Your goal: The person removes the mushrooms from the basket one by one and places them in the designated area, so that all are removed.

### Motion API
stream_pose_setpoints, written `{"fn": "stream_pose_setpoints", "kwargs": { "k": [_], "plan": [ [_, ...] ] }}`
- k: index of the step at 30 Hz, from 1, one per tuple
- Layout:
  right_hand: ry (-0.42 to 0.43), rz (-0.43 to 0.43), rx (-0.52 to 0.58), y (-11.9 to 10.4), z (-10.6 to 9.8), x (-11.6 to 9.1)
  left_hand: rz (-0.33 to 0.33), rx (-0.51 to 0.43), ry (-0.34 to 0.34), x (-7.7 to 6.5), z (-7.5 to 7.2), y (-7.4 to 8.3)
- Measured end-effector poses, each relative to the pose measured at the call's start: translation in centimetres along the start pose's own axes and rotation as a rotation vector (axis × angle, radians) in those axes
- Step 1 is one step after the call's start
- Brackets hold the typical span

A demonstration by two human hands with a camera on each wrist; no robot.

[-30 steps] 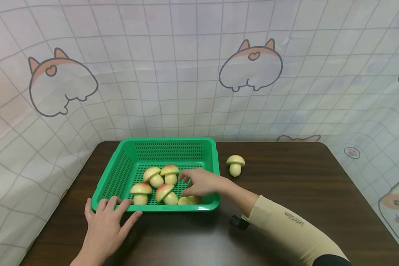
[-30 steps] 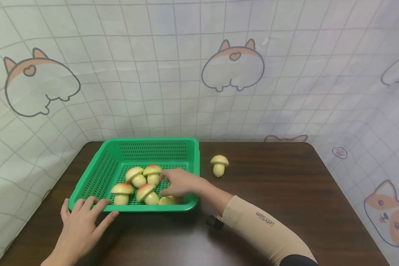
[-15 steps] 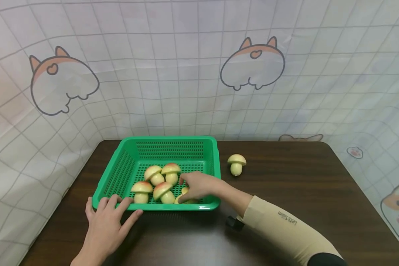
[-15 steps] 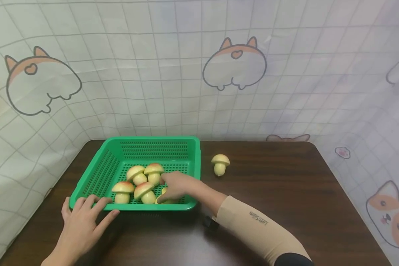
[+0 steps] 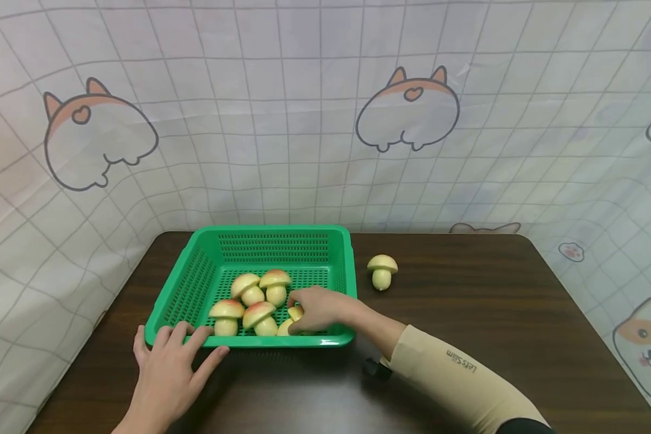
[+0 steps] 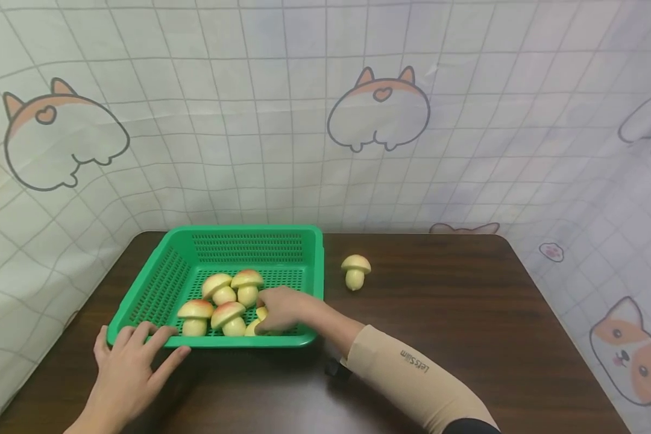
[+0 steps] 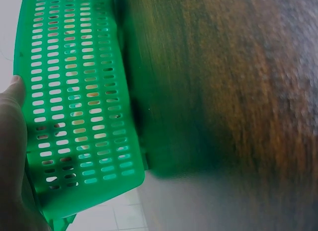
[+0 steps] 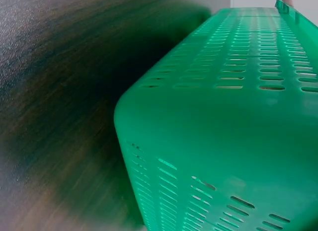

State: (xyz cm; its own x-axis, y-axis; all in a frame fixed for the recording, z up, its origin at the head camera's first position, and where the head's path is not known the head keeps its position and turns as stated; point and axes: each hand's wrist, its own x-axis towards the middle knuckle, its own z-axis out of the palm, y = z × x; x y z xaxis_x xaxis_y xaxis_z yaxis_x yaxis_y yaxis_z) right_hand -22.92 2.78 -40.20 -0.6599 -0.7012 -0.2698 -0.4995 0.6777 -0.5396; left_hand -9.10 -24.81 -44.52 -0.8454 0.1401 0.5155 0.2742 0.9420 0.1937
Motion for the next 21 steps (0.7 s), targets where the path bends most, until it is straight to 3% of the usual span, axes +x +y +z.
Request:
{"fn": "stream_pose_setpoints", "kwargs": {
  "k": [11, 21],
  "plan": [
    [-0.035, -0.047, 0.054, 0.04, -0.14, 0.31, 0.013, 0.001, 0.016, 0.12, -0.14, 0.13],
    [-0.015, -0.083, 0.184, 0.14, -0.33, 0.37, 0.011, 0.0, 0.016, 0.04, -0.11, 0.14]
  ]
}}
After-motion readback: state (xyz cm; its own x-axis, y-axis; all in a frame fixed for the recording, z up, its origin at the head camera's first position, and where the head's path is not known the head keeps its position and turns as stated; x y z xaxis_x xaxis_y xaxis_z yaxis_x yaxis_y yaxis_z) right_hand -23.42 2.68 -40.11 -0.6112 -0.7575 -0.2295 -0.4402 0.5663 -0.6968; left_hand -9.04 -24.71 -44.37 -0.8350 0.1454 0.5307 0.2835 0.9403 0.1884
